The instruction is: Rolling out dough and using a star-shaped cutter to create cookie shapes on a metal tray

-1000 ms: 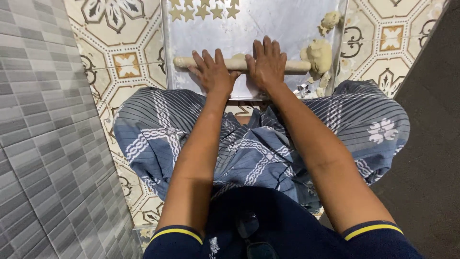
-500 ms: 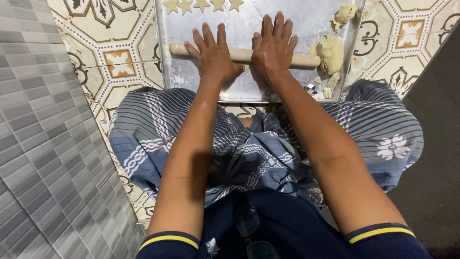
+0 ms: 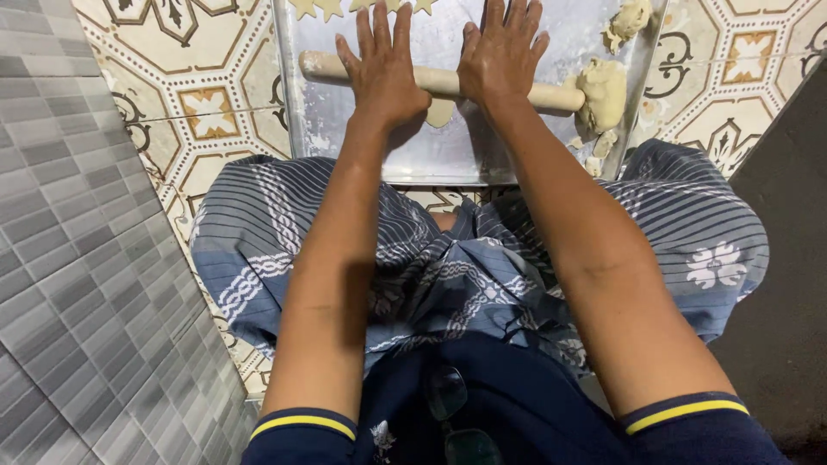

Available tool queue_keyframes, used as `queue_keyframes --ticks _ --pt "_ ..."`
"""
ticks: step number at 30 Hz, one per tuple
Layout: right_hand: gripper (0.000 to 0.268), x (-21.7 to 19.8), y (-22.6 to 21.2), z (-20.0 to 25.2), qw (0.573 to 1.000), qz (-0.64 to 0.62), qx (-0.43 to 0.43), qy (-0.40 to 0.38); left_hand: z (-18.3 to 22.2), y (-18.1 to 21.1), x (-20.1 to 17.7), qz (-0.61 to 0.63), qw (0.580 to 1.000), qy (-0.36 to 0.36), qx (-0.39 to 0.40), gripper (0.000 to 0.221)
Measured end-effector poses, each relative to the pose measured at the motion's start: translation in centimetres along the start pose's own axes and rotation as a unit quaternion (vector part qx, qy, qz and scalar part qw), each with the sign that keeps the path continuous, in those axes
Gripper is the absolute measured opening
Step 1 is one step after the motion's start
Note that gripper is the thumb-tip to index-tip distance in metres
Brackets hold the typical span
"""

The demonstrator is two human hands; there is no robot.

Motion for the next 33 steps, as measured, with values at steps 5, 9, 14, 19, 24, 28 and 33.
queue_keyframes --ticks 5,9,14,19,24,28,33 --pt "0.048 -1.4 -0.4 -0.5 0.999 0.017 -0.016 0.028 2.7 1.6 0.0 -0.029 0.999 -0.007 -0.037 0.117" --pt "0.039 -2.8 0.0 -0.3 0.979 -0.086 -0.042 0.179 4.1 1.1 1.0 -0.072 0.995 0.027 -0.056 0.122" --pt "0.021 -3.6 1.1 1.2 0.946 -0.19 -0.092 0.247 7.4 0.8 0.9 -0.007 0.989 0.134 -0.059 0.099" --pt "0.027 -4.1 1.7 4.4 0.9 -0.297 -0.229 0.223 9.6 0.9 2.6 0.072 0.978 0.181 -0.075 0.071" --pt "0.044 -2.5 0.2 5.8 0.947 -0.051 -0.277 0.152 10.2 0.3 5.7 0.076 0.98 0.166 -0.08 0.06" --pt "0.033 0.3 1.3 5.0 0.954 -0.072 -0.248 0.153 9.9 0.5 5.9 0.1 0.977 0.174 -0.072 0.058" --pt "0.05 -0.8 2.4 5.4 0.945 -0.17 -0.212 0.181 8.8 -0.5 7.0 0.079 0.985 0.138 -0.071 0.05"
Point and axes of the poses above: each hand's wrist, its own z-axis away from the middle knuckle, its own x-axis out of the palm, y = z × x, the point moved 6 cm from there along -z, towards the middle knuckle, and after that the axes turned 12 degrees about z, right-handed, at the moved point
